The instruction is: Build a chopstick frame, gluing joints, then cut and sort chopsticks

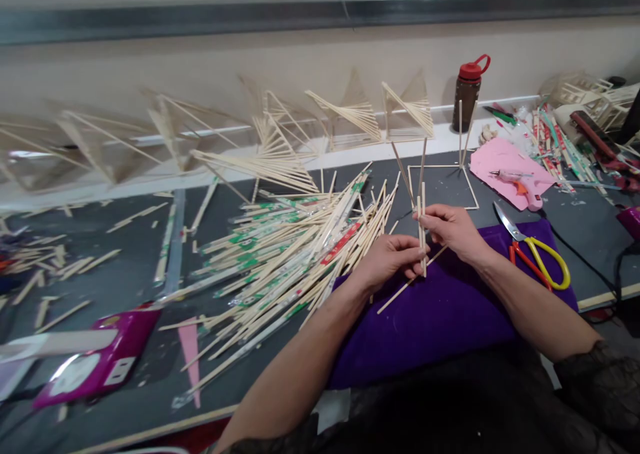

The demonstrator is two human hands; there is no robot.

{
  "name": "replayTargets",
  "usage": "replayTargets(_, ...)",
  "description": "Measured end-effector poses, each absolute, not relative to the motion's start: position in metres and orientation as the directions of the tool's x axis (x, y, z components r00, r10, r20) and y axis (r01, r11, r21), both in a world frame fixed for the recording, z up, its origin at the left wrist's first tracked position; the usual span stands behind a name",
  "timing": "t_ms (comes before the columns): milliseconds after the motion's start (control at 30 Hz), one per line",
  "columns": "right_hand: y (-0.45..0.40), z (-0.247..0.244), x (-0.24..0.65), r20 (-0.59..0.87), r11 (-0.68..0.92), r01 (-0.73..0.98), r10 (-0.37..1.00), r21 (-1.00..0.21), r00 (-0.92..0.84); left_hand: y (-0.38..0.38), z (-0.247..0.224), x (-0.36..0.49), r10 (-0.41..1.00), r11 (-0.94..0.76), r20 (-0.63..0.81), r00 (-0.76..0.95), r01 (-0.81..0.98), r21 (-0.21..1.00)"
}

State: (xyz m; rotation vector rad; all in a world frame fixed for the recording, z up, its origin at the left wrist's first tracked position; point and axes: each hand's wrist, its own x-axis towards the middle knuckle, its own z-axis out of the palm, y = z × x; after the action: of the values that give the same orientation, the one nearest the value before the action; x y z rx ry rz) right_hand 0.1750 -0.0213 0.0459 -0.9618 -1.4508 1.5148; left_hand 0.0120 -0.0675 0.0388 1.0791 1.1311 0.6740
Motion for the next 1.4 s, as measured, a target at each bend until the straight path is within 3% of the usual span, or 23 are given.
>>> replayTargets(267, -0.02, 0.042, 0.174, -0.127, -0.158, -0.039, 0.898, -0.987, -0.422, -0.07, 0.038, 0.017, 0.855, 0.431, -0.426, 0.294, 0.051, 0.901)
replayTargets(733, -0.019, 0.042, 0.175, -0.145, -0.162, 0.001, 0.883, -0.987, -0.446, -0.071, 0.038, 0.013, 0.869, 0.392, -0.382, 0.315, 0.032, 0.919)
replayTargets(1100, -0.022, 0.04, 0.173, -0.053, -0.055, 0.007, 0.904, -0.998, -0.425, -0.078, 0.046, 0.007, 0.926, 0.348, -0.357, 0.122, 0.09, 0.933)
replayTargets(1200, -0.023, 0.036, 0.172, -0.006, 0.027, 0.08, 0.923, -0.996, -0.384, -0.078, 0.062, -0.015, 0.967, 0.251, -0.253, -0.011, 0.186, 0.95)
replayTargets(1267, -0.026, 0.033, 0.169, 0.005, 0.068, 0.146, 0.918, -0.987, -0.396, -0.072, 0.076, -0.037, 0.982, 0.173, -0.133, -0.136, 0.351, 0.92)
replayTargets(1333, -0.031, 0.031, 0.165, -0.01, 0.083, 0.192, 0.9, -0.978, -0.436, -0.057, 0.091, -0.061, 0.975, 0.113, 0.027, -0.22, 0.595, 0.796)
replayTargets(1400, -0.036, 0.029, 0.161, -0.021, 0.096, 0.221, 0.882, -0.97, -0.471, -0.031, 0.104, -0.08, 0.957, 0.087, 0.182, -0.227, 0.819, 0.567)
